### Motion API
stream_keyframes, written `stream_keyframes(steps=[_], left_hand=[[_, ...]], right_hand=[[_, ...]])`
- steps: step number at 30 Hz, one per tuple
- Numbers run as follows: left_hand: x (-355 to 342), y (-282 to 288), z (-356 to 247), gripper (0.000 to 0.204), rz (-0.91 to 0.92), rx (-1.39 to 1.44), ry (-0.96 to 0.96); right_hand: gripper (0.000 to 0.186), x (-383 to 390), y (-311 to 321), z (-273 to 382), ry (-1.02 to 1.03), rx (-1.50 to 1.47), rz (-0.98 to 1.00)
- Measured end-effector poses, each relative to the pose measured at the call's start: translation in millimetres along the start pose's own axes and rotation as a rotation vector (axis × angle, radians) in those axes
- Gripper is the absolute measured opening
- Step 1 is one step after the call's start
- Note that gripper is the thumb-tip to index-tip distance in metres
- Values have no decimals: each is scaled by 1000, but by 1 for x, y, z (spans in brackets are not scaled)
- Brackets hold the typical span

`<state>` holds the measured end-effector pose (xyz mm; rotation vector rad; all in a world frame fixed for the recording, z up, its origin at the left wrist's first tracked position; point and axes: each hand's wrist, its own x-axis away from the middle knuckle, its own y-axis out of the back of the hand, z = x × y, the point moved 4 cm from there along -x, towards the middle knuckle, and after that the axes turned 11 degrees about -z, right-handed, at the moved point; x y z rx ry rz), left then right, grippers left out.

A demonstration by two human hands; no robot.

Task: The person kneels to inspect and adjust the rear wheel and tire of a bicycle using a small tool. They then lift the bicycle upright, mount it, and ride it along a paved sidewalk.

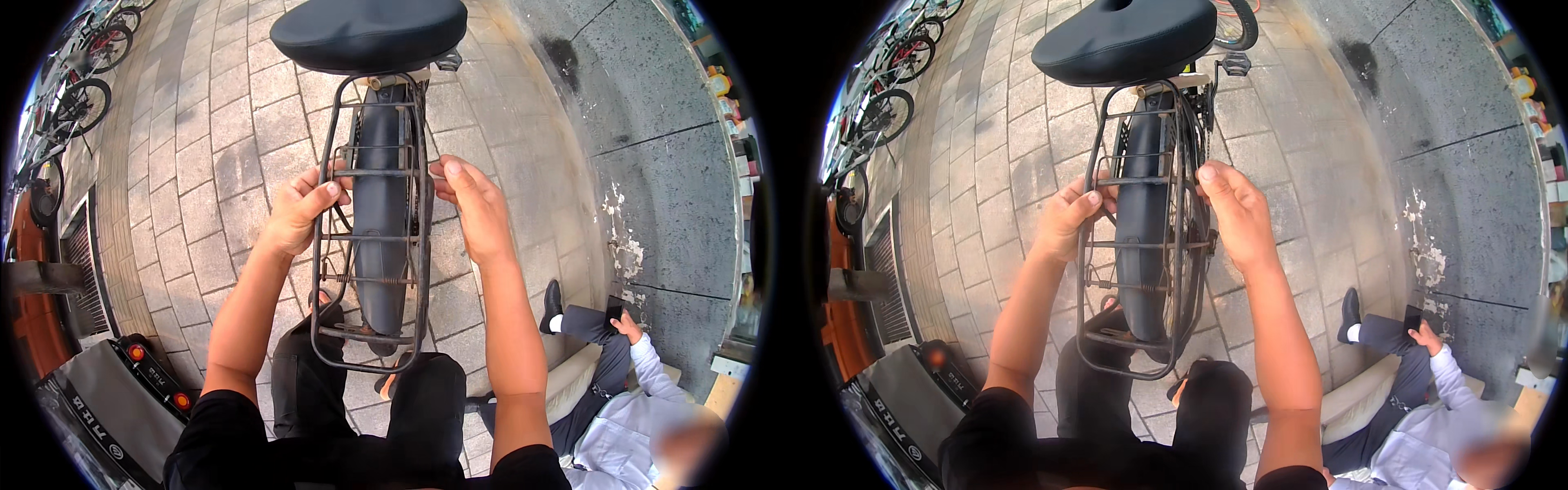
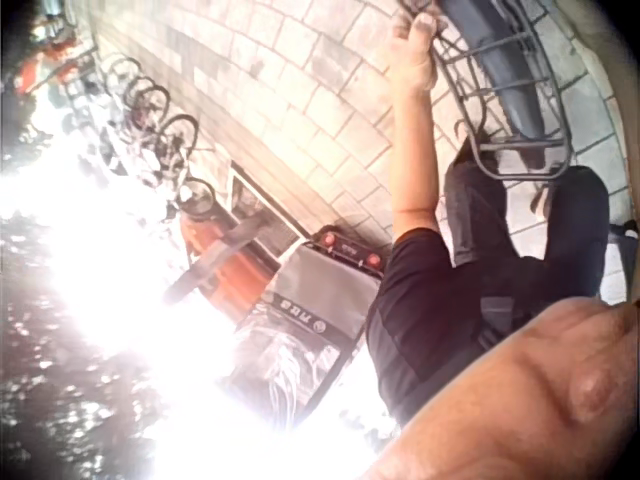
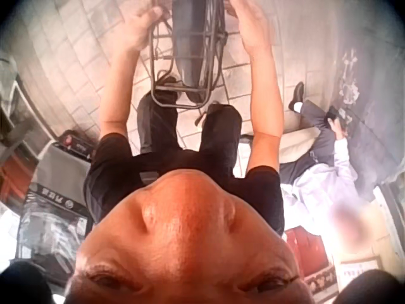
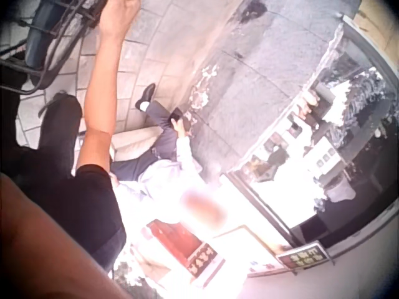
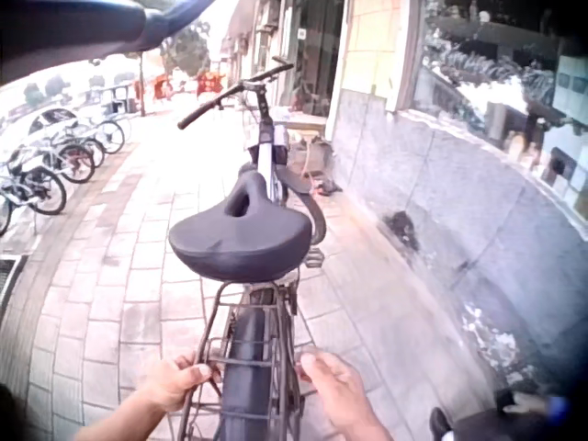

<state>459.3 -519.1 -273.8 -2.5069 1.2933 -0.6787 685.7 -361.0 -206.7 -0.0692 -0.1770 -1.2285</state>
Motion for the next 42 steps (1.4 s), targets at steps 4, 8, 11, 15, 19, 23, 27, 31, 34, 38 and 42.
stream_keyframes(steps=[4, 8, 11, 15, 19, 23, 27, 31, 34, 38, 42], left_hand=[[0, -9, -14, 60, 27, -15, 170], [-20, -41, -43, 59, 93, -27, 389], [-44, -53, -55, 64, -146, -137, 536], [-55, -69, -56, 81, -364, -344, 638], [-62, -67, -52, 81, -503, -555, 492], [-59, -70, -54, 77, -522, -602, 434], [-55, -71, -56, 71, -603, -609, 366], [-59, -58, -40, 73, -591, -619, 351], [-58, -59, -40, 78, -599, -628, 379], [-60, -52, -38, 77, -571, -671, 380], [-59, -59, -48, 87, -578, -748, 424]], right_hand=[[58, -46, -34, 20, -306, -52, 231], [56, -42, -43, 11, -517, 25, 138], [49, -34, -49, 9, -464, -136, 51], [41, -33, -51, -2, -465, -151, 46], [38, -32, -53, -13, -472, -205, 49], [34, -32, -56, -15, -516, -302, 20], [36, -30, -59, -13, -581, -367, 22], [36, -29, -53, -1, -637, -320, 48], [39, -31, -49, -4, -649, -279, 90], [43, -27, -53, -2, -640, -253, 24], [36, -23, -49, 0, -635, -135, -62]])
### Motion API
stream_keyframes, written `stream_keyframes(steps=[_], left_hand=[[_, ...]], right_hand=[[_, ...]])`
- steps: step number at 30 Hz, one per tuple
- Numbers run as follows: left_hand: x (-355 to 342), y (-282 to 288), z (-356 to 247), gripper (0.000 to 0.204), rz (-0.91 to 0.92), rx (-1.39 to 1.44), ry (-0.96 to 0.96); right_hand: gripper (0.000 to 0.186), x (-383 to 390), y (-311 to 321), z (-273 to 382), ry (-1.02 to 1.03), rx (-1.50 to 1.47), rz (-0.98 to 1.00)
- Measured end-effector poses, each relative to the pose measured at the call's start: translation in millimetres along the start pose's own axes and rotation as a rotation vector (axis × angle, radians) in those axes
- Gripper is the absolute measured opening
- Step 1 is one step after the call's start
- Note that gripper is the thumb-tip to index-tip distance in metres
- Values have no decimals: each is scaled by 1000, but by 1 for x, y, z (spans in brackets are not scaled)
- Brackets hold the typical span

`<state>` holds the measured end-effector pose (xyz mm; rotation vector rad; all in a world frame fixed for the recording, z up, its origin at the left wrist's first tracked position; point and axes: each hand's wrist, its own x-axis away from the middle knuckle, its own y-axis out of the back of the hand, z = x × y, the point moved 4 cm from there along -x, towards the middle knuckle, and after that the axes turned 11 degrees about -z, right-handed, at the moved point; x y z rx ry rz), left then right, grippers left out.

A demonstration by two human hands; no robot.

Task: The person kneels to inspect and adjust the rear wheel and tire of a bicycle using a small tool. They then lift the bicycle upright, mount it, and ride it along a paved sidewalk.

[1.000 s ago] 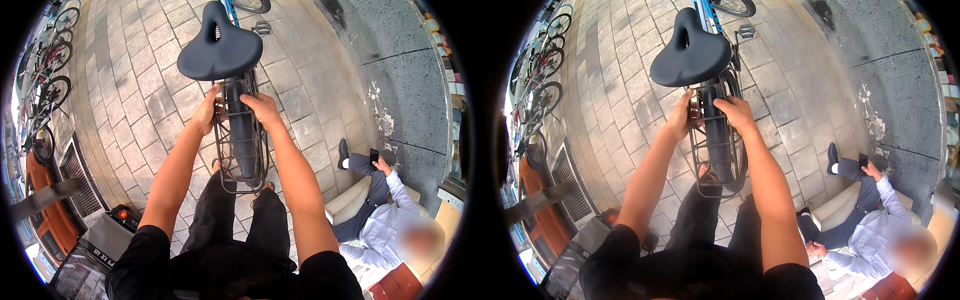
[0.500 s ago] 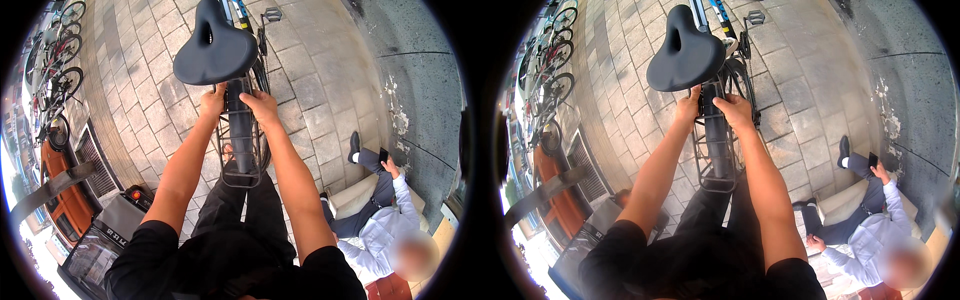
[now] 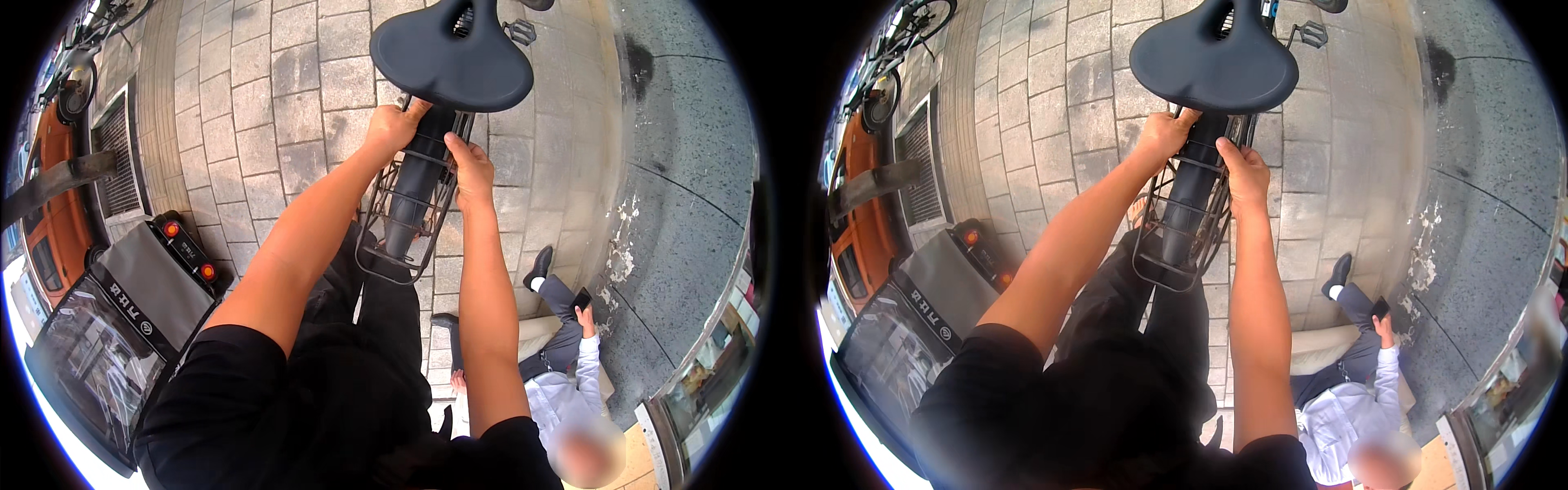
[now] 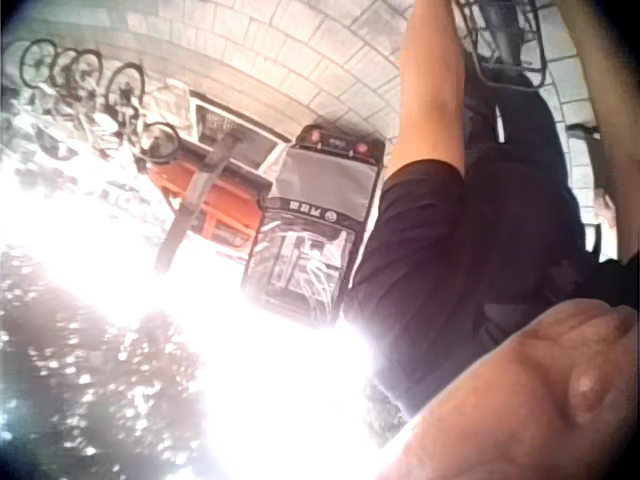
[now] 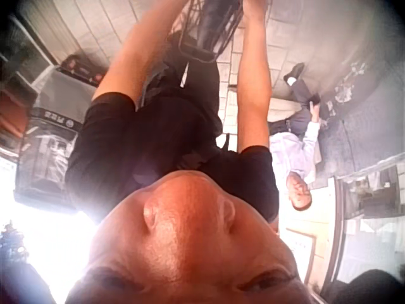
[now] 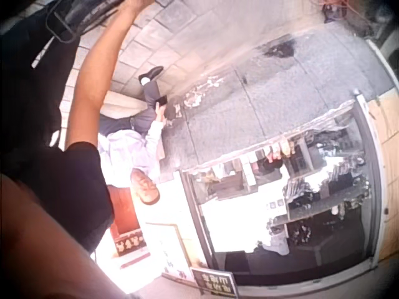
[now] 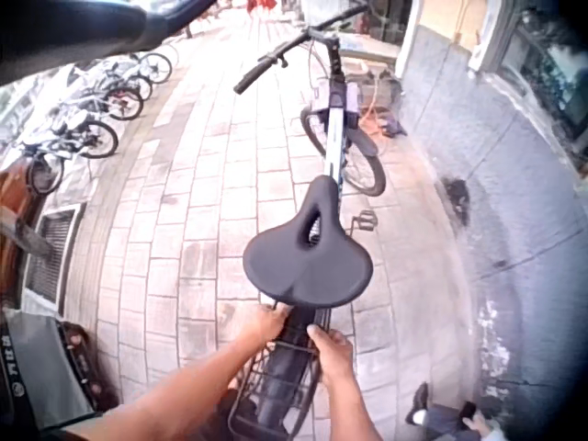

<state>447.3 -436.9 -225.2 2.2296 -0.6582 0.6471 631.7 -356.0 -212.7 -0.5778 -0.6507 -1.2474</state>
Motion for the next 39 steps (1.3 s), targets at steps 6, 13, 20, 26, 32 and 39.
stream_keyframes(steps=[6, 13, 20, 26, 32, 39], left_hand=[[4, 3, -4, 108, 56, -55, 78], [17, 20, -14, 101, 125, -11, 101], [17, 17, -13, 96, 148, 6, 91], [11, 12, -6, 91, 168, 25, 35], [7, 7, -3, 99, 172, -26, 3], [0, -7, 2, 104, 97, -5, -45]], right_hand=[[38, 9, -3, 4, -29, 4, 8], [37, -8, 9, -7, 24, -8, -74], [35, -13, 16, -2, -14, -21, -17], [33, -8, 10, -5, 21, -47, -49], [32, -10, 7, -11, 97, -26, -121], [28, -9, 9, -6, 124, 41, -123]])
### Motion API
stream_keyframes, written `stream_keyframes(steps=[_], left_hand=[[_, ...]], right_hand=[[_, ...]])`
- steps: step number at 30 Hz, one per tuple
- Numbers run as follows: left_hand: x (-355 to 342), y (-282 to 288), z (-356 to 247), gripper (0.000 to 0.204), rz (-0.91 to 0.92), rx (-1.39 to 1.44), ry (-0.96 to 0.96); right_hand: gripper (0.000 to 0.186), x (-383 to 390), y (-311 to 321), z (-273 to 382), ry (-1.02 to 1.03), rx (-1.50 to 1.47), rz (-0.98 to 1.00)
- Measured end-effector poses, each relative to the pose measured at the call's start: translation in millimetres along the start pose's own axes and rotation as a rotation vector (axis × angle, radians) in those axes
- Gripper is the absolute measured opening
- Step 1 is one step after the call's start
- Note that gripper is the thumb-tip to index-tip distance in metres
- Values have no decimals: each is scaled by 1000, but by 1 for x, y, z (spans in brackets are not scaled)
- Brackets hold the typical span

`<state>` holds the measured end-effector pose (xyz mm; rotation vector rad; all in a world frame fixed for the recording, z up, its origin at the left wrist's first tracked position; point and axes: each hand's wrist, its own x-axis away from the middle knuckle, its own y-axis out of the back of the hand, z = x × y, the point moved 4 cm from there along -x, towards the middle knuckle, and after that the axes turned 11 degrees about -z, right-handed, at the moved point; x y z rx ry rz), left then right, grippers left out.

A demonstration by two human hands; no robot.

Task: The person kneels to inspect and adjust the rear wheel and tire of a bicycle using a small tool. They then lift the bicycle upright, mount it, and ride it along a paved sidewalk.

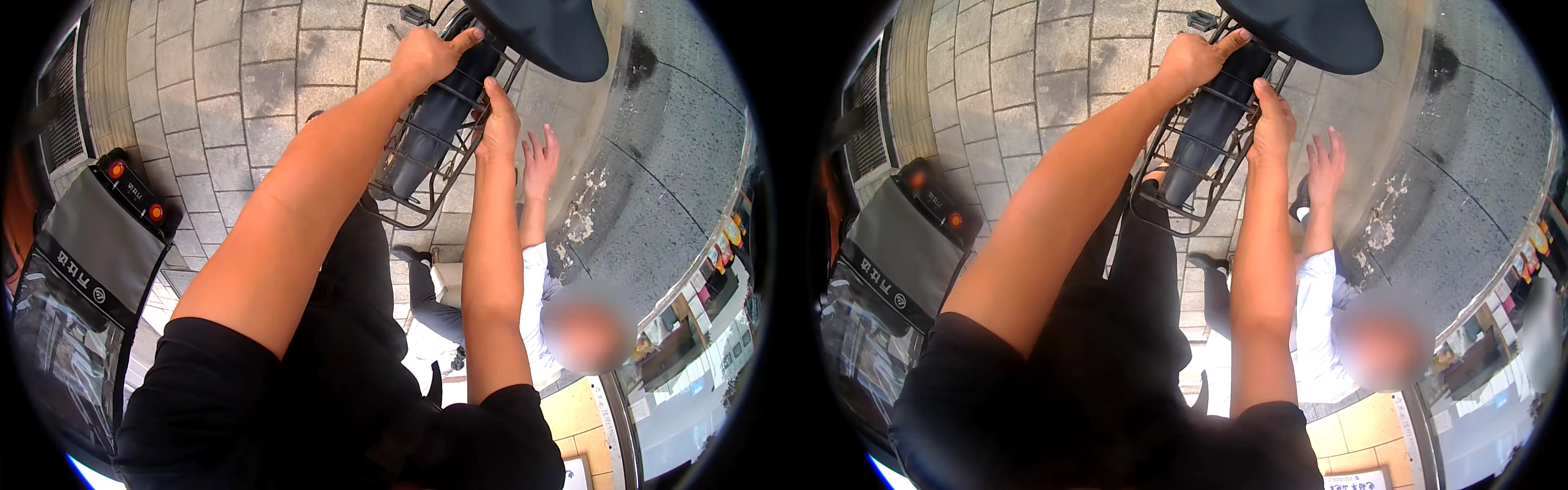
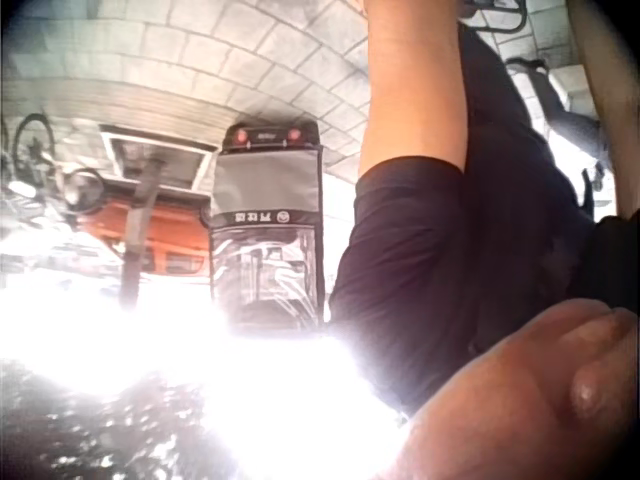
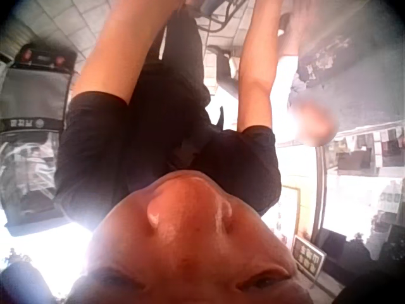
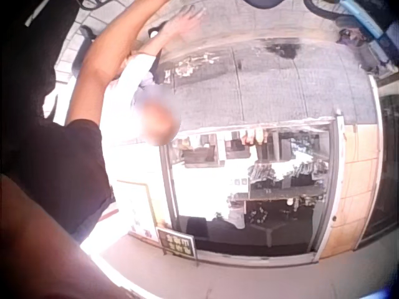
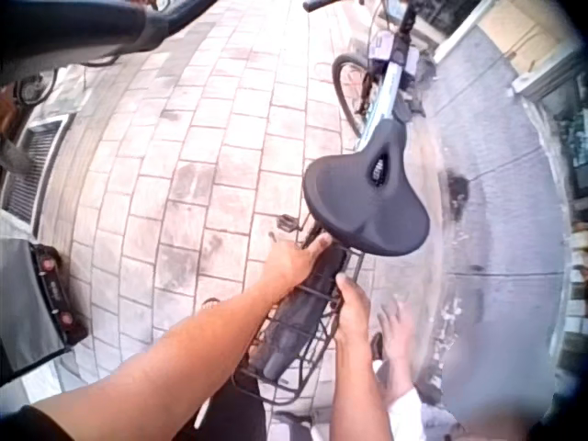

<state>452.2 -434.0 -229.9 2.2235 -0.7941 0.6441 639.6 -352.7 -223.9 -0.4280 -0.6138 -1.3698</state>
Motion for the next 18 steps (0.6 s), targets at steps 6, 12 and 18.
stream_keyframes(steps=[6, 12, 18], left_hand=[[-9, -1, 7, 106, -60, -17, -35], [-3, 4, 3, 96, -92, -26, -28], [-4, 11, 2, 109, -117, -59, 16]], right_hand=[[22, 9, -9, 0, 14, -81, -50], [26, 3, -8, -3, 24, -59, -39], [29, -7, -12, -18, -15, -109, 69]])
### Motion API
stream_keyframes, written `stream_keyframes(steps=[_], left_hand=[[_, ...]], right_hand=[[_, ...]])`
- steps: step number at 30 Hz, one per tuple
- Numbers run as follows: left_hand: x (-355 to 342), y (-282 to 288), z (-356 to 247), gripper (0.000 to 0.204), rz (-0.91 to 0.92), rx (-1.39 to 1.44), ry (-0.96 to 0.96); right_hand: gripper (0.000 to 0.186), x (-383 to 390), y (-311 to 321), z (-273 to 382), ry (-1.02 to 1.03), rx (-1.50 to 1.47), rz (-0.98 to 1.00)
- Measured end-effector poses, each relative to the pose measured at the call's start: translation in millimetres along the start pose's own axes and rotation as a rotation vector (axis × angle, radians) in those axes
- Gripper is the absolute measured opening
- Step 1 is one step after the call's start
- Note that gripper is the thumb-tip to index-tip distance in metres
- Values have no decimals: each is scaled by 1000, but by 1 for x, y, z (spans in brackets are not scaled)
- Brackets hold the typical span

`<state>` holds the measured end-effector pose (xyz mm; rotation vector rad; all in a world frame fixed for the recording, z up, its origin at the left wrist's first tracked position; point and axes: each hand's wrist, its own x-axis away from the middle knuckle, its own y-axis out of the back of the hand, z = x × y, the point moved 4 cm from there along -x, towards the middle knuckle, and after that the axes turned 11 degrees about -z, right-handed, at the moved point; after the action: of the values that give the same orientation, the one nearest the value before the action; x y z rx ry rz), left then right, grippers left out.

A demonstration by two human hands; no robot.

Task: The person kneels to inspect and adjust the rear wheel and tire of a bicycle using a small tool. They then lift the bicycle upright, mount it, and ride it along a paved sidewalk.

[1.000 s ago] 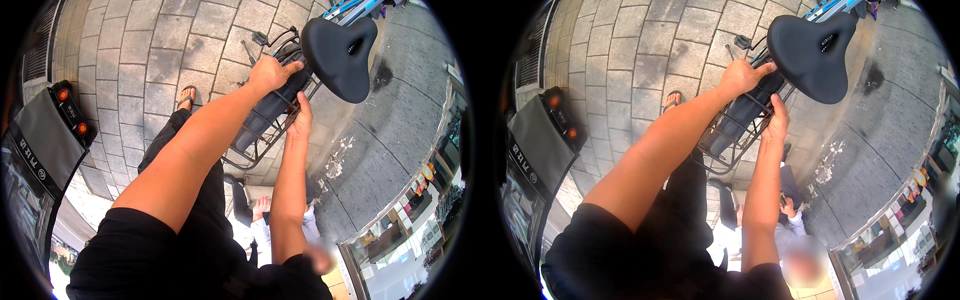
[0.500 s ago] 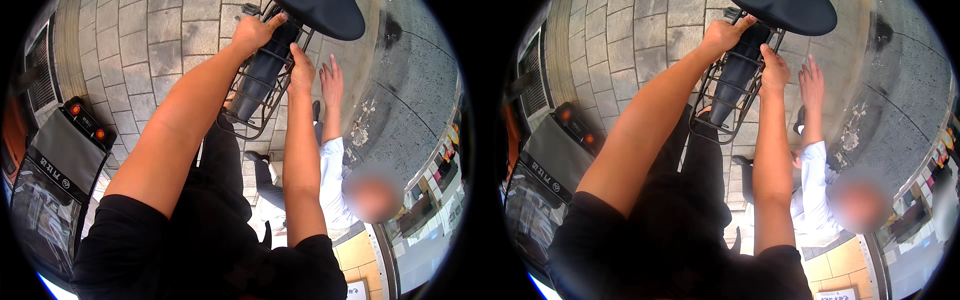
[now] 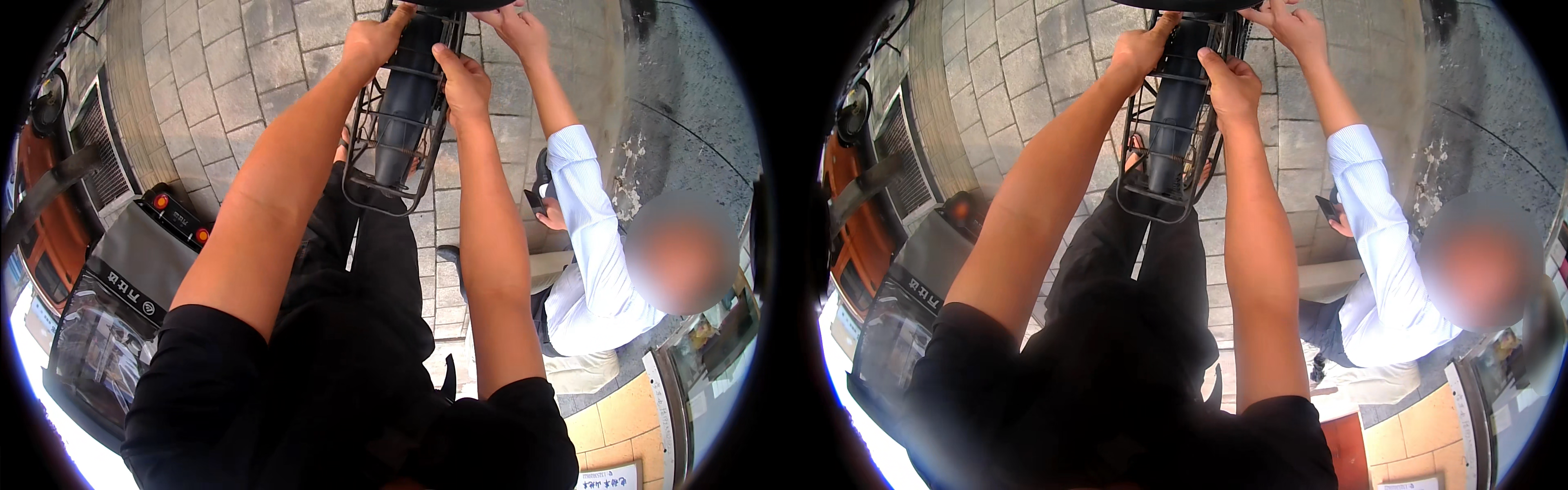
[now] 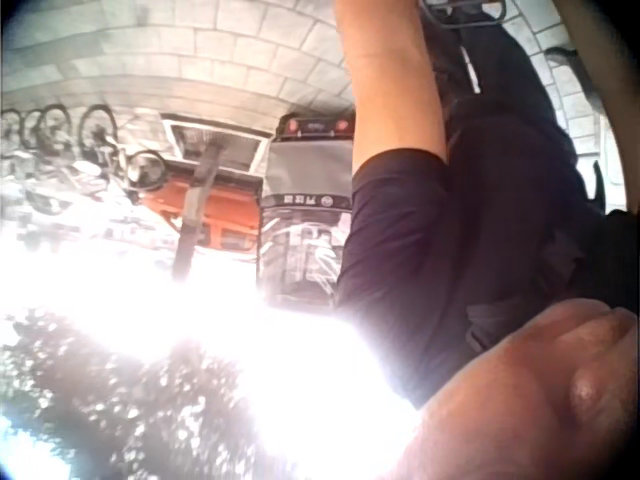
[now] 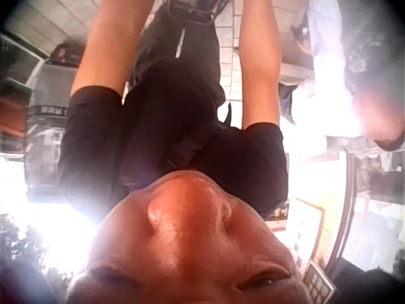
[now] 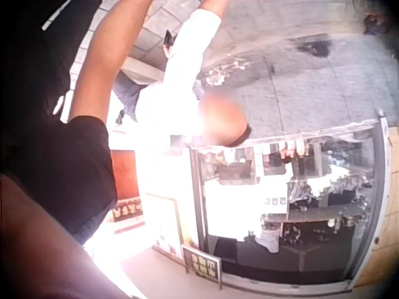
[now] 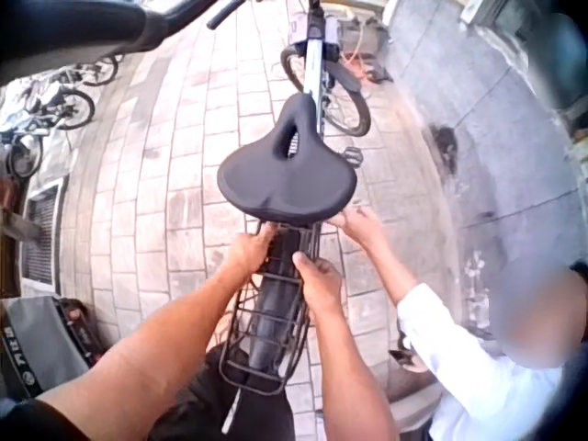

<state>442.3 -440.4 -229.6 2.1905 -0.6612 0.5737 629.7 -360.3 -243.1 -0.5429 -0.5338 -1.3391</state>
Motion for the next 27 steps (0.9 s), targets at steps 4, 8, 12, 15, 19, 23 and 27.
stream_keyframes(steps=[4, 8, 12, 15, 19, 23, 27], left_hand=[[5, 3, -1, 106, -17, 30, 25], [11, 4, -12, 103, -76, 42, -23], [5, 2, -9, 102, 1, 14, 13], [5, 3, -8, 97, -58, 29, 27], [17, 3, -20, 89, -88, 25, 76], [13, -2, -17, 95, -114, 38, 47], [19, 0, -25, 90, -102, 49, 74]], right_hand=[[33, 6, -3, 3, -4, 28, 48], [46, 5, -2, 10, -24, 141, 73], [46, 24, -4, 32, -41, 203, 37], [49, 12, -4, 17, -11, 223, 44], [53, 1, -4, 0, 5, 153, 96], [53, 2, -4, 8, 52, 213, 125], [55, 6, -3, 15, 21, 319, 98]])
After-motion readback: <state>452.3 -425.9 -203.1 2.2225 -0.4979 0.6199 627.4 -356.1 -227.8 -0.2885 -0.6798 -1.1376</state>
